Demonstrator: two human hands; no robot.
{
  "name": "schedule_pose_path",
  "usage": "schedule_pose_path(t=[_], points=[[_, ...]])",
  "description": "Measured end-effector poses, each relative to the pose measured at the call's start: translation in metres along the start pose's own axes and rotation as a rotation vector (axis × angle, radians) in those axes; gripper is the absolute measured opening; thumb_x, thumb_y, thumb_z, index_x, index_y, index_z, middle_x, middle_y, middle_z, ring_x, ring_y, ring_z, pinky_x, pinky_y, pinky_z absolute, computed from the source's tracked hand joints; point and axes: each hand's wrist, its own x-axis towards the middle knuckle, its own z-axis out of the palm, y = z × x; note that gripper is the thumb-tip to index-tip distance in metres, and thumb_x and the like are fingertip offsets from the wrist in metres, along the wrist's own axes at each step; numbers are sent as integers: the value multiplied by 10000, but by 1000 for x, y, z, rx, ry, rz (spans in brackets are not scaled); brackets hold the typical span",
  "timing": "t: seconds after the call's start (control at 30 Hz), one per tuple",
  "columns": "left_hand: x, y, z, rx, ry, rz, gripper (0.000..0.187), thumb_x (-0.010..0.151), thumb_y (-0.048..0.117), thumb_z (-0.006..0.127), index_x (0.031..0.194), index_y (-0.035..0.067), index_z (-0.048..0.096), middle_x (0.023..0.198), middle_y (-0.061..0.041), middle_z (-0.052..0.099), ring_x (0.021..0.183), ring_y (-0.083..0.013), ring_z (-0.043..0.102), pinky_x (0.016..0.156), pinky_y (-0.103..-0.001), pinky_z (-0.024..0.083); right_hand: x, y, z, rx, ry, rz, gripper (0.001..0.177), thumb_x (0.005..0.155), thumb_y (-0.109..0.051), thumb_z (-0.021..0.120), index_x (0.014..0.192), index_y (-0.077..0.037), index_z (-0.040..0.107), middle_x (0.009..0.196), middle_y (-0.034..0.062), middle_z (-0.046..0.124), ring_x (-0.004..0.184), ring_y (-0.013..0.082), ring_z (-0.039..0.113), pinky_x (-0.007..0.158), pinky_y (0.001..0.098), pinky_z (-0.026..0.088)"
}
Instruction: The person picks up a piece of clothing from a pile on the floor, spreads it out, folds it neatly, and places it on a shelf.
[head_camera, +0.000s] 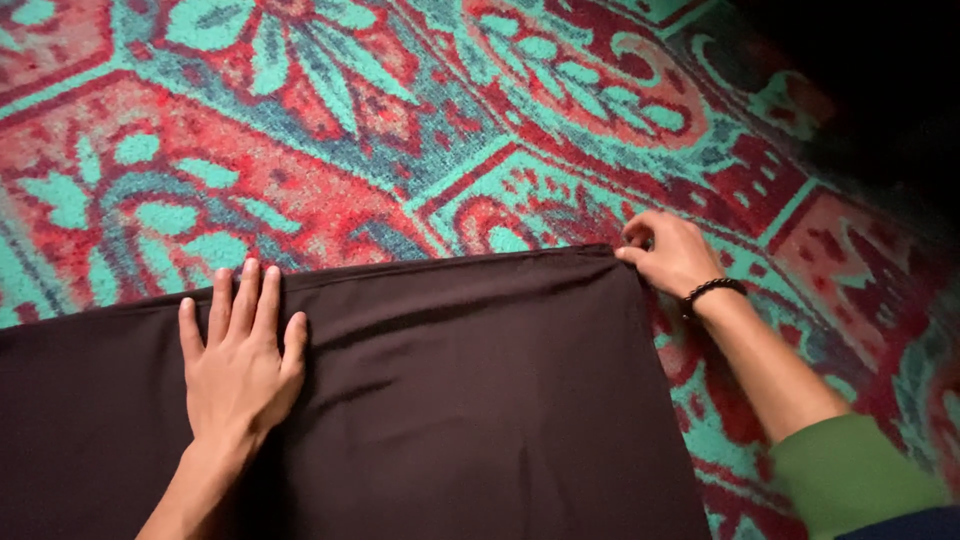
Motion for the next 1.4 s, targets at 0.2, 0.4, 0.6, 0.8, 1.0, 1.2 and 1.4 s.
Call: schedule_pose_path(t=[0.2,0.4,0.6,0.8,1.0,1.2,1.4], points=[[-4,-3,0,-18,21,-39,648,1062,509,341,1629,199,398,1719,-18,339,1598,-252,253,1325,-521,82,-59,-86,90,157,716,-478,238,1023,-271,637,1248,-194,655,1220,39,628,1243,259,596,1068,394,463],[-2,-6,4,-58,-3,-24,717,1052,546,312,1640,138,342,1730,-79,291,1607,-285,203,1326,-545,58,-57,-69,122,-308,519,-854,583,1035,-506,498,1462,-111,546,1518,141,529,1461,312,415,1140,503,326],[1,-4,7,106,123,-20,680,1032,510,446,1610,152,468,1673,-61,439,1560,-258,355,1293,-513,141,-49,-9,113,-348,485,-400,676,1107,-493,329,1648,-86,313,1714,132,270,1586,314,187,1243,636,43],[3,-8,-2,63,125,-14,675,1004,497,491,1576,141,458,1630,-95,443,1521,-283,371,1251,-554,173,-105,-160,170,-226,703,-929,491,1037,-316,520,1458,-64,543,1580,177,480,1524,325,362,1244,552,209],[-33,-48,-46,-161,171,367,537,972,347,605,1483,187,561,1579,-58,503,1497,-286,402,1237,-488,242,-101,-202,192,-259,373,-918,631,1021,-603,411,1547,-257,453,1636,40,398,1537,258,305,1225,509,200],[-48,-160,-32,199,30,86,653,1009,530,478,1590,236,430,1649,-34,410,1529,-262,346,1245,-517,238,-102,-201,194,-360,377,-718,677,1039,-620,308,1605,-254,376,1679,21,351,1542,239,315,1252,506,199],[-72,-179,-40,246,147,-257,615,1092,448,435,1568,61,478,1652,-161,411,1529,-372,338,1223,-591,223,-108,-203,198,-340,420,-739,697,1028,-627,351,1601,-237,421,1677,38,396,1542,250,359,1272,514,205]])
